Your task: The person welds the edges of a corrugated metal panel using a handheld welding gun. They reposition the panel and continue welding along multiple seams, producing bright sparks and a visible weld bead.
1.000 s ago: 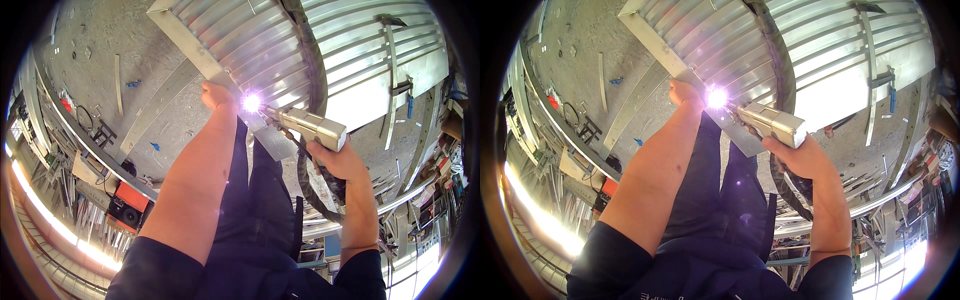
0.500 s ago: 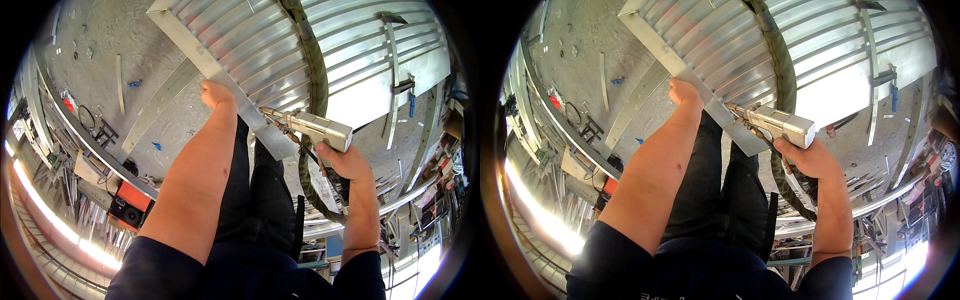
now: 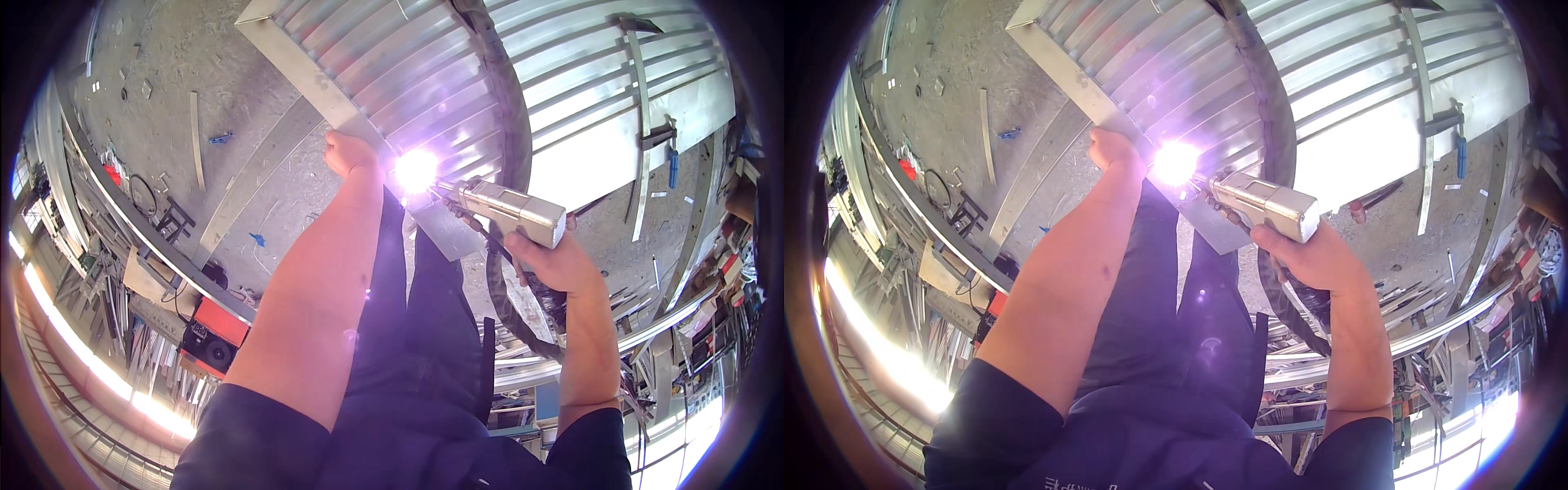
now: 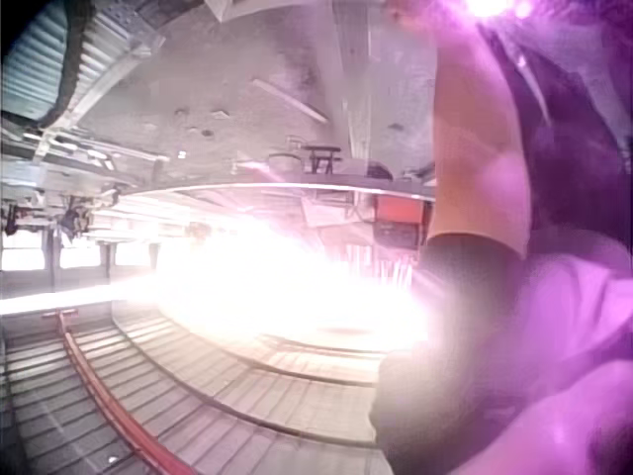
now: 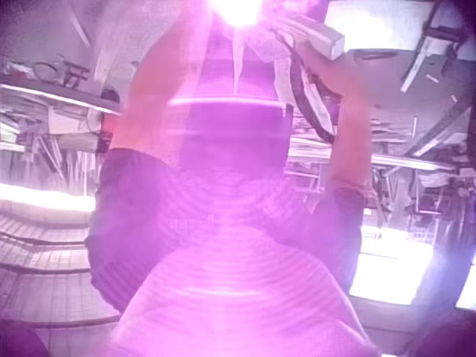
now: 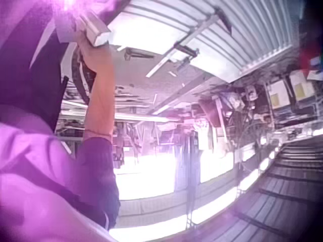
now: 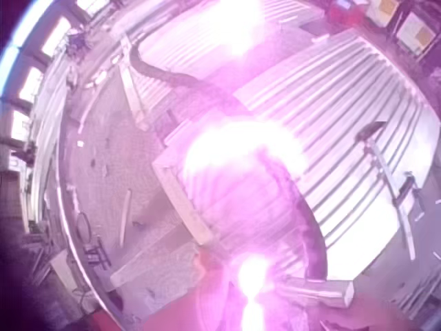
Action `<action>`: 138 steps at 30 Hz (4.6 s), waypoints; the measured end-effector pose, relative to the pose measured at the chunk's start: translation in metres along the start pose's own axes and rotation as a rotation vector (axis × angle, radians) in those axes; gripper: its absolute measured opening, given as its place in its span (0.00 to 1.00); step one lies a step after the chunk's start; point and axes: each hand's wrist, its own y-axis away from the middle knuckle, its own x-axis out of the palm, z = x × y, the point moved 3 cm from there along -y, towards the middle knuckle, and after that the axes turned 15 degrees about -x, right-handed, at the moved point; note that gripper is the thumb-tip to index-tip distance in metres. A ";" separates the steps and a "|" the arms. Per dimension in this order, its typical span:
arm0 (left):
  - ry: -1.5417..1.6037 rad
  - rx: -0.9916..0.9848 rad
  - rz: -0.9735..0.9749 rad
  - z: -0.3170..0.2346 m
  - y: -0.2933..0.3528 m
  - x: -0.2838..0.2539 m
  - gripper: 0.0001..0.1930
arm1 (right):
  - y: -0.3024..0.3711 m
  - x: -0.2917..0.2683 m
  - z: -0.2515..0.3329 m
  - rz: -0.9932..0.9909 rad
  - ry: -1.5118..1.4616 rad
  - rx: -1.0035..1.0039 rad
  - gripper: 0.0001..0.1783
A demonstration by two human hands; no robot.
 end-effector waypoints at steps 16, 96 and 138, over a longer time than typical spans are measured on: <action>0.018 -0.003 0.040 -0.009 0.020 -0.003 0.30 | 0.007 -0.005 -0.012 0.020 0.001 0.062 0.24; -0.330 0.187 0.586 -0.019 -0.010 -0.021 0.31 | 0.228 0.168 -0.109 -0.696 -0.586 -0.075 0.26; -0.099 0.490 1.220 -0.066 0.477 -0.348 0.15 | 0.638 0.302 -0.731 -1.546 -1.007 0.193 0.19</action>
